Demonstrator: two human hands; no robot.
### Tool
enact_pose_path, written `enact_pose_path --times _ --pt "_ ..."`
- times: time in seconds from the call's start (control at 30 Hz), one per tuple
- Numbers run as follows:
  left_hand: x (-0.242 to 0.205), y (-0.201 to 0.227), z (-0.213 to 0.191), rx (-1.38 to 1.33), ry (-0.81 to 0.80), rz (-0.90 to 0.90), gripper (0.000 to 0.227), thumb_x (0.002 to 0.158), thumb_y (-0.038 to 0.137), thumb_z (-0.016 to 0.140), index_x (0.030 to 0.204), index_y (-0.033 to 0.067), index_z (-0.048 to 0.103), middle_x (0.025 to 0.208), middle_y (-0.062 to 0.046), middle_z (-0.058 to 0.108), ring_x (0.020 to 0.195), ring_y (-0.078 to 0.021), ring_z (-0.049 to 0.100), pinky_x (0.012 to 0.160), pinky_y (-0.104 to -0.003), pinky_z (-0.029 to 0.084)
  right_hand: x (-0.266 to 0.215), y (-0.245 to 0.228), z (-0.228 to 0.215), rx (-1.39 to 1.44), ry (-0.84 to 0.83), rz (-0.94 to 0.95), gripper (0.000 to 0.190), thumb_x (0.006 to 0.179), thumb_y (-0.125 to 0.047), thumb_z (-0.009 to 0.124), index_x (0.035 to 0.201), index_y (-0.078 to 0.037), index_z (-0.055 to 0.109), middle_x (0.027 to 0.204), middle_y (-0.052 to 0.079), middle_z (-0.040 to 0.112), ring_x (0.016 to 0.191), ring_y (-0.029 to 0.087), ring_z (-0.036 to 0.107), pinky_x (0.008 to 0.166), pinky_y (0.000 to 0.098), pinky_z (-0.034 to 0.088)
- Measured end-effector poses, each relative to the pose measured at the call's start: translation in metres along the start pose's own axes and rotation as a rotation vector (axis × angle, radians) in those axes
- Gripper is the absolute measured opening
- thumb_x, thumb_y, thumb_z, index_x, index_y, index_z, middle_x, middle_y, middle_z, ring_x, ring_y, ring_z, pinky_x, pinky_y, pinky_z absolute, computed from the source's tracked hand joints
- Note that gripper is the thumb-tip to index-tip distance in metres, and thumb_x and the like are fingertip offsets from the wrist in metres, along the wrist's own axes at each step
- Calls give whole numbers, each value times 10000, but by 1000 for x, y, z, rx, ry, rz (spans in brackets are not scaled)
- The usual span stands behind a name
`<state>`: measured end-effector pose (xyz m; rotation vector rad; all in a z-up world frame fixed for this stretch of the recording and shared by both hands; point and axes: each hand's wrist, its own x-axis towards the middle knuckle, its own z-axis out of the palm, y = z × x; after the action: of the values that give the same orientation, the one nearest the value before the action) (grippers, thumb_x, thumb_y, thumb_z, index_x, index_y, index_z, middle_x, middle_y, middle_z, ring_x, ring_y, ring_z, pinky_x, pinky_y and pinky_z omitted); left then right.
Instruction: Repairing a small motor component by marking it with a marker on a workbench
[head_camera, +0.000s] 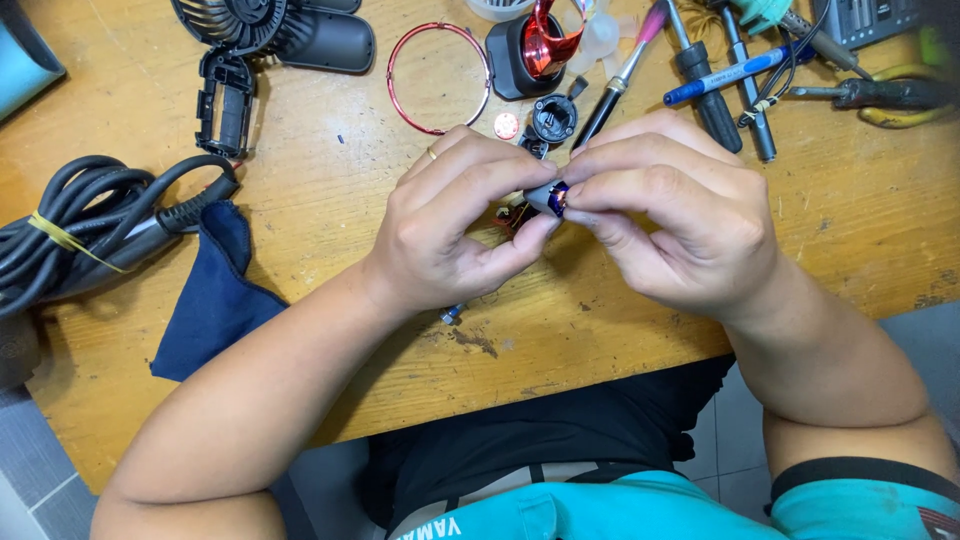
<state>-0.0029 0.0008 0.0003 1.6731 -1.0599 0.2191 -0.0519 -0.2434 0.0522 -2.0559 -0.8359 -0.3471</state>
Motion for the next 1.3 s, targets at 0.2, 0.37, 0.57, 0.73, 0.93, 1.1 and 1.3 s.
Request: enact_pose_path --times 0.2,0.37,0.57,0.73,0.93,1.1,1.3 --pt "-2 4 2 -30 90 -10 377 1094 -9 932 1377 -64 688 1249 -247 782 1082 -379 797 978 -461 668 -17 3 13 269 135 282 105 1144 60 729 1203 113 660 1165 294 773 1144 422 806 1069 458 679" --pt "-5 8 3 -25 149 9 369 1093 27 950 1359 -40 703 1198 -248 767 1023 -371 800 917 -440 680 -24 9 15 508 122 624 180 1165 -72 729 1268 44 637 1245 218 793 1155 283 840 1030 321 719" --pt "-8 9 4 -33 152 28 434 1101 45 997 1420 -4 707 1189 -207 771 996 -334 790 926 -422 645 -31 23 17 759 62 710 181 1174 -147 715 1281 -8 673 1189 141 808 1053 179 808 914 239 681" --pt "-9 13 6 -38 160 17 481 1053 86 1066 1389 19 728 1192 -183 800 971 -301 797 909 -398 661 -34 32 20 1132 -1 722 146 1178 -106 719 1305 -35 713 1205 121 822 1082 180 817 962 263 695" --pt "-6 15 5 -67 159 16 502 1034 104 1091 1381 37 734 1185 -179 783 1012 -307 813 937 -395 704 -38 33 20 1213 4 741 140 1183 -89 720 1316 -50 735 1214 104 830 1107 179 822 990 267 688" --pt "-4 18 4 -79 156 2 497 1032 87 1088 1373 31 731 1212 -184 792 1040 -314 822 962 -398 699 -39 33 19 1193 5 728 120 1182 -90 720 1293 -46 731 1185 109 836 1070 169 831 960 250 691" --pt "-4 18 5 -109 167 -19 484 1011 86 1086 1347 27 742 1196 -196 802 1036 -318 832 960 -395 714 -40 32 18 1054 48 669 93 1168 -86 737 1257 -60 726 1206 124 841 1089 172 847 983 247 711"
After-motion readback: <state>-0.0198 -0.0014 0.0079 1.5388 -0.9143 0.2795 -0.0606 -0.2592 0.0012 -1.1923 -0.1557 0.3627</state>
